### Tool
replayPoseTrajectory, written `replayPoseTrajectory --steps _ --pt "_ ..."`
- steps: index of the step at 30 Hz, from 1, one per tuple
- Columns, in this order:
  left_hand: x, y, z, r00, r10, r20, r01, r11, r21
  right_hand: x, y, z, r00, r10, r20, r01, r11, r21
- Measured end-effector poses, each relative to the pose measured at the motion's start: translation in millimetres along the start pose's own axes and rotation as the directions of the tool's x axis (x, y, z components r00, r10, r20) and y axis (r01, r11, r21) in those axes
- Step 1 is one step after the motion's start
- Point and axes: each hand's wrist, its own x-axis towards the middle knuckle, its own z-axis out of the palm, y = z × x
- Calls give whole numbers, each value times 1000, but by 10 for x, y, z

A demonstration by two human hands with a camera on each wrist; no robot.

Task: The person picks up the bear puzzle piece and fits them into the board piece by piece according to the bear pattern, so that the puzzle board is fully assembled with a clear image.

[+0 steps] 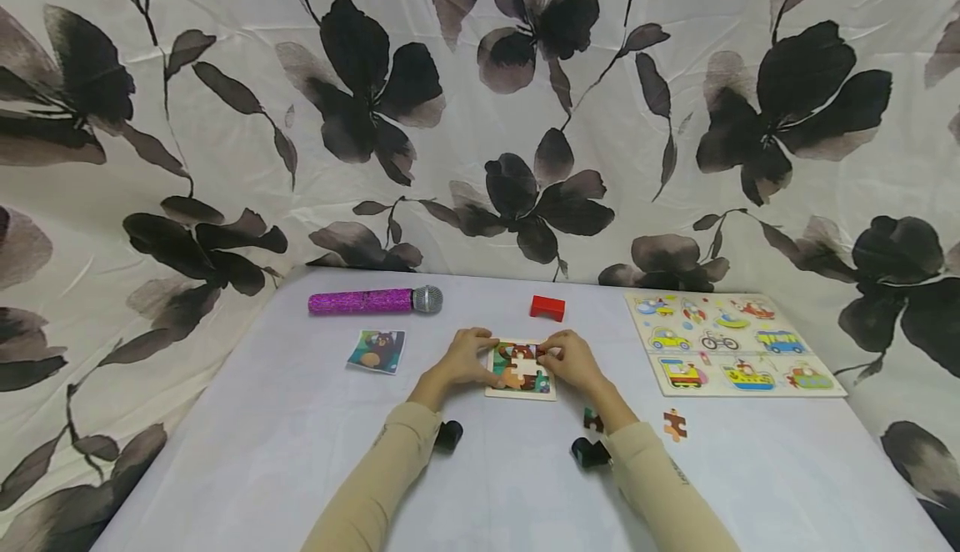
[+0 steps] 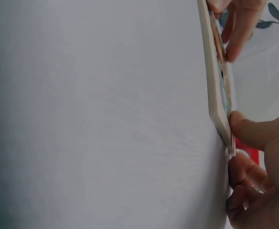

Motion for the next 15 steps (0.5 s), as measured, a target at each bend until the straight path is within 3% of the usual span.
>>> replayPoseTrajectory --steps 7,10,15 --pt "2 -16 23 1000 4 -8 -5 1000 -9 -119 69 -196 996 81 38 -84 992 97" --pt "-1 -23 26 1000 -8 -10 8 1000 -17 -223 126 -391 993 90 80 -100 985 137" --pt "-3 -29 23 1000 -12 -14 11 1000 -27 -521 260 -791 985 146 93 -155 983 102"
